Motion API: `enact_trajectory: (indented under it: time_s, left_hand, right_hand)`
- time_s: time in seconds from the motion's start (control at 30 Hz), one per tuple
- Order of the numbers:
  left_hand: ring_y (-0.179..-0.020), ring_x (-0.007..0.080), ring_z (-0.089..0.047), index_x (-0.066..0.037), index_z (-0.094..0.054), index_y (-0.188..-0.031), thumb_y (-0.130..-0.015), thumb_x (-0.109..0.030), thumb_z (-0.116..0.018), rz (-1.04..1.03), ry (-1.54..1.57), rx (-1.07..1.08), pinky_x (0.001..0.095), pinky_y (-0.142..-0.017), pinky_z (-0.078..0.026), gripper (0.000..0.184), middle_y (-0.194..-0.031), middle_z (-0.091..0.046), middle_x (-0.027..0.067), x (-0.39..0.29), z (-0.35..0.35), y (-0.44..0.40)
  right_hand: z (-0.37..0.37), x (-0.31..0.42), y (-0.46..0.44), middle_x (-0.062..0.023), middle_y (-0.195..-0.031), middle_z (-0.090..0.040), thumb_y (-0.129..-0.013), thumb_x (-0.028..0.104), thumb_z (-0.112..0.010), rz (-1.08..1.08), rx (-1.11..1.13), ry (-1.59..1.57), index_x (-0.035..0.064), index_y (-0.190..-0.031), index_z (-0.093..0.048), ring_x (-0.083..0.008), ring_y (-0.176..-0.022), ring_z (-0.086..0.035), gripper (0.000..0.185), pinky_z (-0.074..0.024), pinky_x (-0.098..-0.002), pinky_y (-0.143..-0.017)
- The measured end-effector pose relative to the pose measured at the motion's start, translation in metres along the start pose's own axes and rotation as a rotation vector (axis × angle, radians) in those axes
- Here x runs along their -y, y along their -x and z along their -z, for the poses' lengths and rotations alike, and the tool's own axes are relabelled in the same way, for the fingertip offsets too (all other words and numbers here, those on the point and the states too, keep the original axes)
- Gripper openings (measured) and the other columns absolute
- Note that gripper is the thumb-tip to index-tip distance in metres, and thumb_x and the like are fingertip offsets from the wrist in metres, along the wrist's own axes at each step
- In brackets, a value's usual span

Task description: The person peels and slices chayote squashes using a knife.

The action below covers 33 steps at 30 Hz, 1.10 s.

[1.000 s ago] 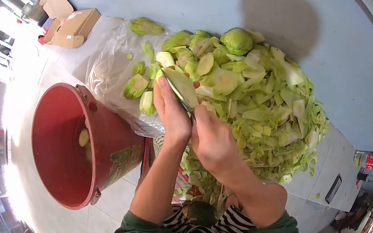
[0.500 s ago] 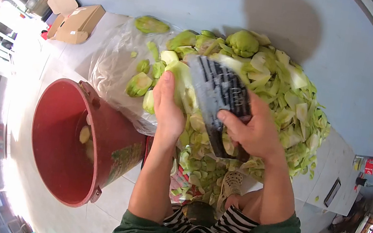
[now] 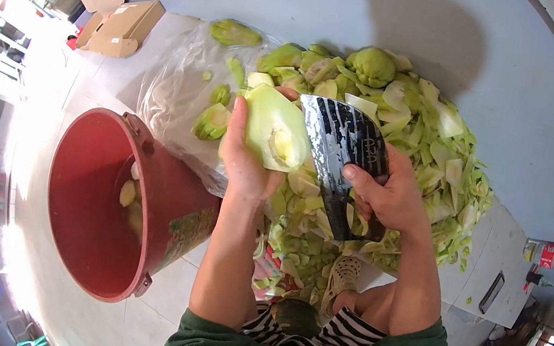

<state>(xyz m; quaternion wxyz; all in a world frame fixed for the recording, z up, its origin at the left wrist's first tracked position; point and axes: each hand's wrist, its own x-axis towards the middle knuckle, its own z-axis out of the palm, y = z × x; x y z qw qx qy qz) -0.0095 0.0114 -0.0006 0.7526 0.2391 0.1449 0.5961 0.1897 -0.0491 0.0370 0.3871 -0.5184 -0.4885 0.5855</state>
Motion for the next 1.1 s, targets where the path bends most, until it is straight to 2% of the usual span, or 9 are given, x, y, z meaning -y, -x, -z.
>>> enact_trajectory:
  time_s: [0.27,0.33,0.37,0.67,0.77,0.87,0.97,1.03,1.1]
  left_hand:
    - [-0.103,0.0250,-0.062,-0.001,-0.055,-0.121,-0.099,-0.051,-0.039,0.024,0.042,-0.004,0.0394,-0.092,-0.048,0.057,-0.112,-0.063,0.0124,0.009,-0.005,0.004]
    - [-0.108,0.0274,-0.061,-0.001,-0.052,-0.126,-0.099,-0.050,-0.039,0.059,0.044,-0.157,0.0421,-0.097,-0.047,0.058,-0.118,-0.062,0.0143,0.014,-0.009,0.007]
    - [-0.110,0.0292,-0.061,-0.002,-0.049,-0.130,-0.099,-0.049,-0.039,0.087,-0.090,-0.174,0.0440,-0.099,-0.045,0.058,-0.120,-0.061,0.0153,0.020,-0.010,0.009]
    - [-0.110,0.0306,-0.062,-0.001,-0.049,-0.131,-0.100,-0.048,-0.036,0.153,-0.090,-0.130,0.0452,-0.099,-0.046,0.057,-0.121,-0.061,0.0161,0.018,-0.012,0.009]
    - [-0.109,0.0306,-0.062,-0.001,-0.049,-0.131,-0.100,-0.047,-0.036,0.091,-0.037,-0.169,0.0449,-0.099,-0.046,0.056,-0.121,-0.061,0.0162,0.025,-0.007,0.008]
    - [-0.109,0.0303,-0.062,-0.001,-0.049,-0.131,-0.101,-0.045,-0.036,0.082,-0.039,-0.150,0.0448,-0.098,-0.046,0.055,-0.120,-0.062,0.0160,0.024,-0.008,0.008]
    - [-0.109,0.0299,-0.062,-0.001,-0.049,-0.130,-0.101,-0.044,-0.037,0.123,-0.130,-0.139,0.0443,-0.098,-0.046,0.054,-0.120,-0.061,0.0157,0.024,-0.008,0.007]
    - [-0.109,0.0297,-0.061,-0.001,-0.049,-0.130,-0.101,-0.044,-0.036,0.035,-0.027,-0.206,0.0439,-0.099,-0.046,0.053,-0.120,-0.061,0.0159,0.027,-0.014,0.008]
    - [-0.110,0.0300,-0.061,-0.001,-0.049,-0.131,-0.100,-0.046,-0.037,0.059,-0.093,-0.108,0.0437,-0.100,-0.045,0.055,-0.121,-0.061,0.0164,0.026,-0.005,0.008]
  right_hand:
    - [-0.001,-0.007,-0.003,0.0045,-0.060,-0.053,-0.090,0.022,-0.069,0.045,-0.006,-0.033,0.0022,-0.104,-0.058,-0.0038,-0.044,-0.046,0.027,-0.0373,-0.0223,-0.041]
    - [-0.009,-0.007,-0.004,0.0047,-0.060,-0.052,-0.090,0.022,-0.069,0.065,-0.029,-0.035,0.0027,-0.103,-0.058,-0.0039,-0.044,-0.045,0.026,-0.0368,-0.0224,-0.041]
    - [-0.011,-0.008,-0.005,0.0050,-0.059,-0.052,-0.090,0.022,-0.069,0.085,-0.051,-0.037,0.0032,-0.102,-0.058,-0.0039,-0.044,-0.045,0.025,-0.0362,-0.0225,-0.041]
    - [-0.010,-0.004,-0.007,0.0051,-0.057,-0.050,-0.091,0.020,-0.067,0.073,0.022,-0.059,0.0038,-0.097,-0.057,-0.0040,-0.043,-0.045,0.020,-0.0350,-0.0233,-0.040]
    - [-0.022,-0.009,-0.008,0.0052,-0.056,-0.049,-0.091,0.018,-0.067,0.110,-0.082,-0.097,0.0039,-0.097,-0.057,-0.0042,-0.042,-0.044,0.019,-0.0347,-0.0235,-0.039]
    - [-0.015,-0.008,-0.008,0.0050,-0.056,-0.049,-0.091,0.017,-0.067,0.038,-0.011,-0.090,0.0035,-0.097,-0.057,-0.0040,-0.043,-0.044,0.018,-0.0343,-0.0232,-0.039]
    - [-0.020,-0.015,-0.009,0.0049,-0.055,-0.050,-0.090,0.019,-0.068,0.101,-0.089,-0.045,0.0031,-0.097,-0.057,-0.0046,-0.043,-0.045,0.020,-0.0347,-0.0233,-0.040]
    - [-0.023,-0.015,-0.010,0.0045,-0.056,-0.051,-0.090,0.020,-0.069,0.105,-0.090,-0.046,0.0030,-0.097,-0.057,-0.0050,-0.043,-0.045,0.022,-0.0354,-0.0234,-0.040]
    - [-0.024,-0.015,-0.010,0.0040,-0.056,-0.052,-0.089,0.021,-0.069,0.107,-0.095,-0.049,0.0030,-0.097,-0.057,-0.0055,-0.043,-0.046,0.024,-0.0361,-0.0235,-0.041]
